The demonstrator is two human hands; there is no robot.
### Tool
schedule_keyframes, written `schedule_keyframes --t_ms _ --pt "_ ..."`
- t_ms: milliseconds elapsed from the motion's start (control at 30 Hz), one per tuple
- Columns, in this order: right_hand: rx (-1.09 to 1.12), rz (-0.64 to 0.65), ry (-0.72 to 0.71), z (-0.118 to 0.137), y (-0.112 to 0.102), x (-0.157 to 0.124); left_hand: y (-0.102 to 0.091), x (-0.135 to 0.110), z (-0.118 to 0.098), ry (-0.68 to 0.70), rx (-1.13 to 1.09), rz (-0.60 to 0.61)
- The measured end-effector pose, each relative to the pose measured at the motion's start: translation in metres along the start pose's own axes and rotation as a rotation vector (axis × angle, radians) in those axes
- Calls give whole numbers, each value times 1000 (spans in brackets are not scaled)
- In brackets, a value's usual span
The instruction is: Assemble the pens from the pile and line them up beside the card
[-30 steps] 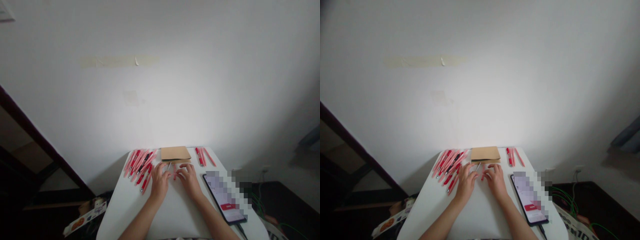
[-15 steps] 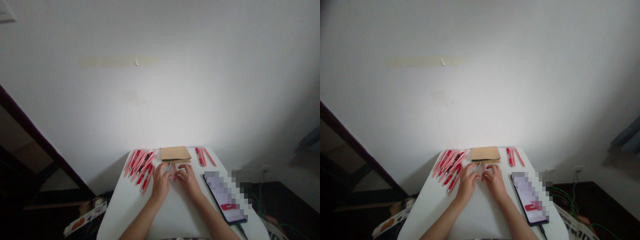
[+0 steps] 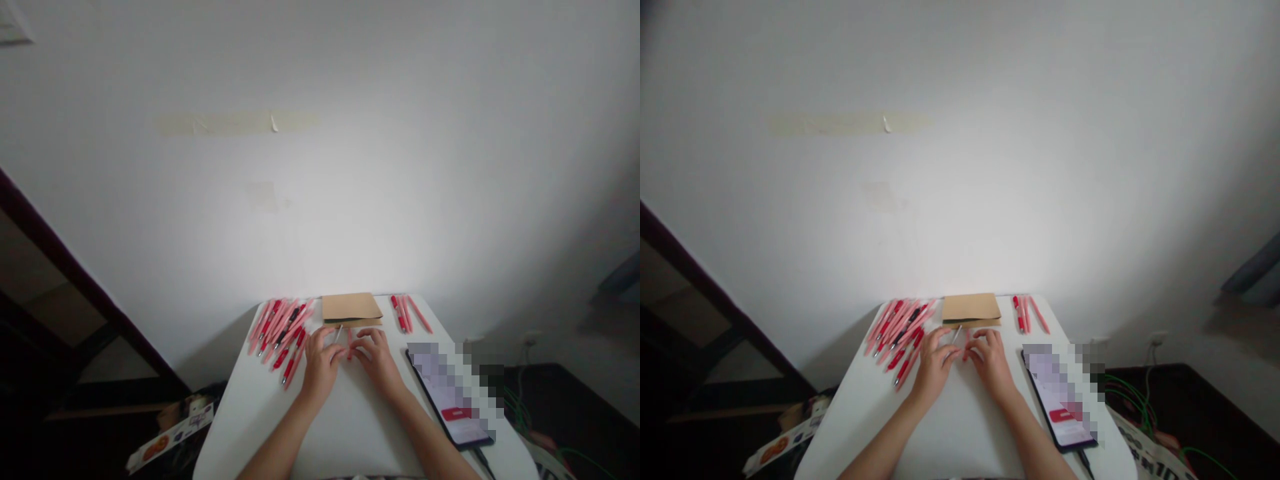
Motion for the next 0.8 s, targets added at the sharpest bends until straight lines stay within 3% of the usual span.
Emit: schedule_keyframes --t_ms 800 --pt "8 -27 70 -8 -2 -1 -1 2 3 -34 -45 27"
Point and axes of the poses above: each hand's wrist, its own x-axis towards the middle knuckle, its own y-axis out of the palm, z = x × y, the point moved 6 cm from there along x, towards the middle knuckle
